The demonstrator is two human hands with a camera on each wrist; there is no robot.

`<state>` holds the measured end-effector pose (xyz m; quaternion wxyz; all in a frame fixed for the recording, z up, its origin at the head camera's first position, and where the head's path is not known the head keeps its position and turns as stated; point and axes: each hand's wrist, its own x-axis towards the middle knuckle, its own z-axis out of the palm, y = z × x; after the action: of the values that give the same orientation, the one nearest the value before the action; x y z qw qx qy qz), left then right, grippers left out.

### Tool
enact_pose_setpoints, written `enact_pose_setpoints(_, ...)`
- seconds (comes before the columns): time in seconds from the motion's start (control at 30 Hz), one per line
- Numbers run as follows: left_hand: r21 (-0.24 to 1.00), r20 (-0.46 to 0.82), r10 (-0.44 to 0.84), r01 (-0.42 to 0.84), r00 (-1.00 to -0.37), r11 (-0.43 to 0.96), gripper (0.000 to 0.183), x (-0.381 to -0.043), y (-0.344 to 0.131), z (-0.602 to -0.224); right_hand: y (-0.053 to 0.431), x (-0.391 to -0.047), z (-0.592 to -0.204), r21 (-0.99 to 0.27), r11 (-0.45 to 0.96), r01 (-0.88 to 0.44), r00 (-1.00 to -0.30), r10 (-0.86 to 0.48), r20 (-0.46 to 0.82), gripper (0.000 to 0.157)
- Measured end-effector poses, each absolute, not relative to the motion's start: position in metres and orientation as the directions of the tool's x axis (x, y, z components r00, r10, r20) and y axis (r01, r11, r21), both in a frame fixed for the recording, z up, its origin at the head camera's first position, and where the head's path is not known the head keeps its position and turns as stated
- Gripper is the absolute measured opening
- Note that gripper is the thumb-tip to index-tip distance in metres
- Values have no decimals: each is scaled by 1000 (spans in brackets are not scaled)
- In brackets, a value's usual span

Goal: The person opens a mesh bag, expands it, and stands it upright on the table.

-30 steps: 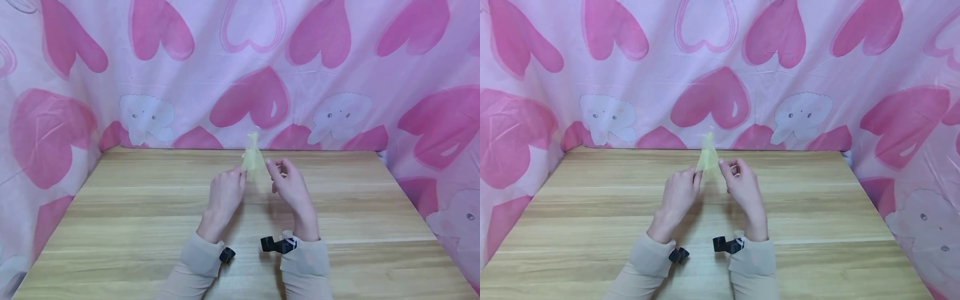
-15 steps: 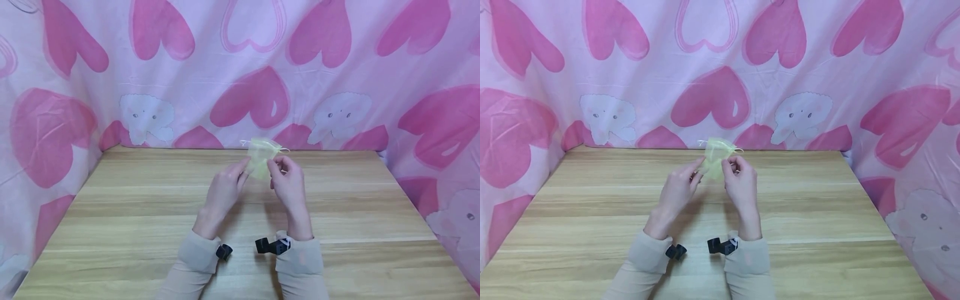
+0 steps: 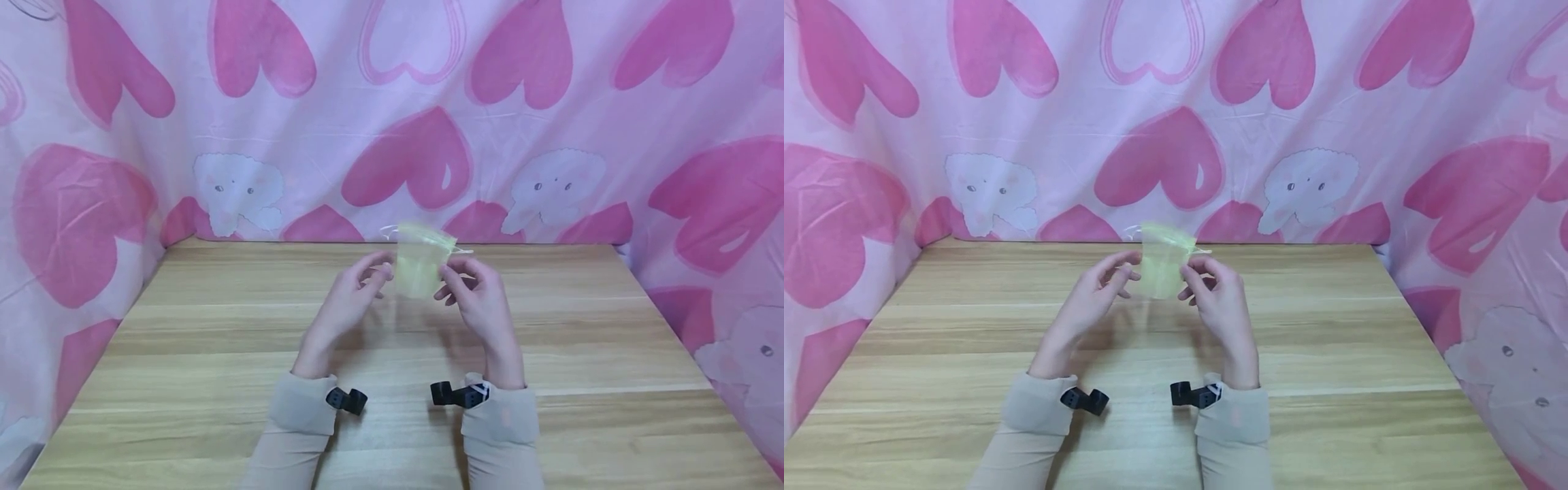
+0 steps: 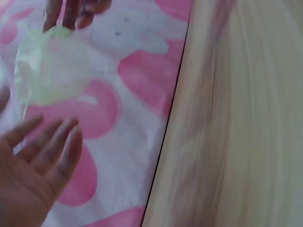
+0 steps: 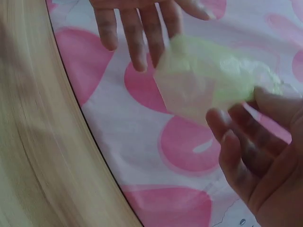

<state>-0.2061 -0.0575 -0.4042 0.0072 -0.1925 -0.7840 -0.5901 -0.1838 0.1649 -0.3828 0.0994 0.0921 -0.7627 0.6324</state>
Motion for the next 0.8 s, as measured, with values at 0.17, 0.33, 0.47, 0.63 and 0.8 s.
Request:
enact_pose_setpoints(0.17, 949, 243, 210, 277, -947, 152, 41, -207, -50, -407, 168, -183, -384, -931, 207, -299, -954, -80, 288, 17)
enact_pose_setpoints(0.33, 942, 296, 135, 313, -946, 123, 31, -206, -46, -407, 170, -182, -385, -896, 309, -319, -948, -103, 302, 15)
enact_pose_setpoints(0.47, 923, 349, 136, 365, -927, 120, 23, -205, -44, -407, 171, -183, -386, -851, 381, -362, -932, -116, 345, 12)
enact_pose_setpoints(0.63, 904, 378, 166, 402, -911, 148, 20, -204, -42, -407, 173, -183, -388, -819, 403, -408, -912, -136, 387, 13)
enact_pose_setpoints(0.8, 901, 377, 137, 397, -916, 173, 19, -203, -45, -408, 174, -182, -386, -829, 426, -361, -931, -115, 347, 14)
